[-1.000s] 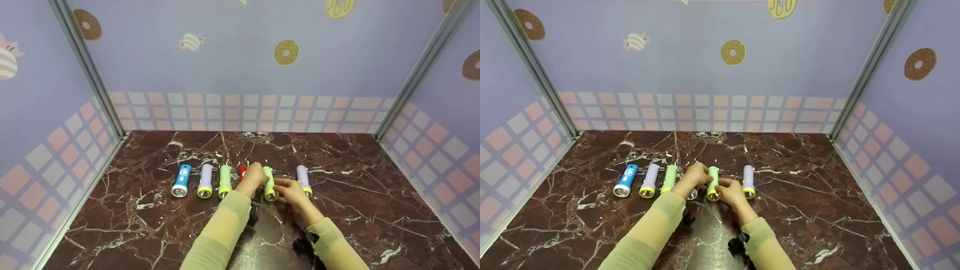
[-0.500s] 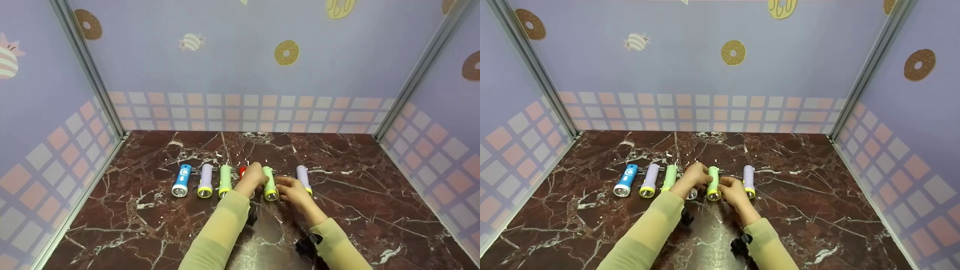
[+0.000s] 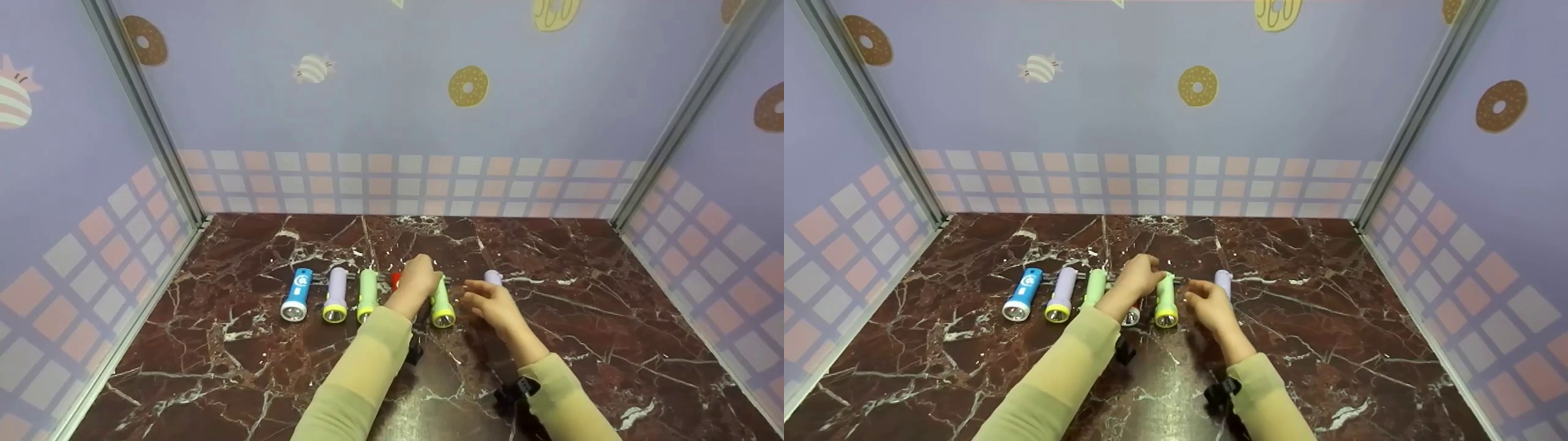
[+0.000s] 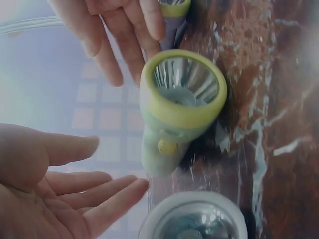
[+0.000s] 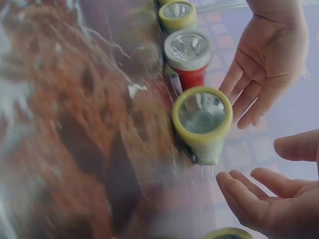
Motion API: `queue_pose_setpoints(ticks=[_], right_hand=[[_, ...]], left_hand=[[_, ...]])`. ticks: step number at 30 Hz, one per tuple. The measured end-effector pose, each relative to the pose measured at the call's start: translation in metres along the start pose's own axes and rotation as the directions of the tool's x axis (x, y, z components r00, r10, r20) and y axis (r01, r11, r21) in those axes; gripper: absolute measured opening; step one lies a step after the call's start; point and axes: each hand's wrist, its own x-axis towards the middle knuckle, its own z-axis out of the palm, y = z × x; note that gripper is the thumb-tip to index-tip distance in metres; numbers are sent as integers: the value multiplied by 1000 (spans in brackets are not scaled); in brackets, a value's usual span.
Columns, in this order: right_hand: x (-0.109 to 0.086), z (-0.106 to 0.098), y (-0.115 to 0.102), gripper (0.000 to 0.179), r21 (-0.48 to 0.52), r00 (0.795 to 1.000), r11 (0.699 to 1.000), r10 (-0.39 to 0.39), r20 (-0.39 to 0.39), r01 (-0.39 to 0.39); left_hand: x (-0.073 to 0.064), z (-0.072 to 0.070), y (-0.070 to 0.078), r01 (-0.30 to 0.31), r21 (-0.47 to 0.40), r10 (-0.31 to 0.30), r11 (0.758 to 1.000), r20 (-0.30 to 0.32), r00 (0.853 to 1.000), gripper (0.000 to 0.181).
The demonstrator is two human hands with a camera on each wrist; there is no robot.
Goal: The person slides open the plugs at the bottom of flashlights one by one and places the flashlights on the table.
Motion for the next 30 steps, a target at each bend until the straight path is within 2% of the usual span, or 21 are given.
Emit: queue_pose_setpoints(ticks=[3, 7, 14, 19, 24, 30], right_hand=[[2, -8, -1, 45, 8, 1000, 1000, 4, -29, -4], [5, -19, 0, 45, 41, 999, 999, 6, -53, -4], [8, -38, 1, 44, 80, 995, 997, 9, -99, -1], [9, -49, 3, 45, 64, 989, 998, 21, -144, -12], [14, -57, 10, 45, 44, 983, 998, 41, -179, -34], [15, -59, 20, 46, -15, 979, 998, 54, -197, -58]], left_hand=[[-2, 4, 4, -37, -78, 34, 996, -39, 999, 34], [-4, 11, 12, -70, -178, 60, 982, -59, 996, 37], [-5, 23, 25, -57, -292, 45, 955, -47, 998, 35], [-8, 32, 34, -52, -306, 41, 951, -43, 998, 33], [-13, 44, 43, -73, -314, 69, 947, -26, 997, 31], [-18, 58, 53, -50, -278, 55, 959, 10, 998, 32]])
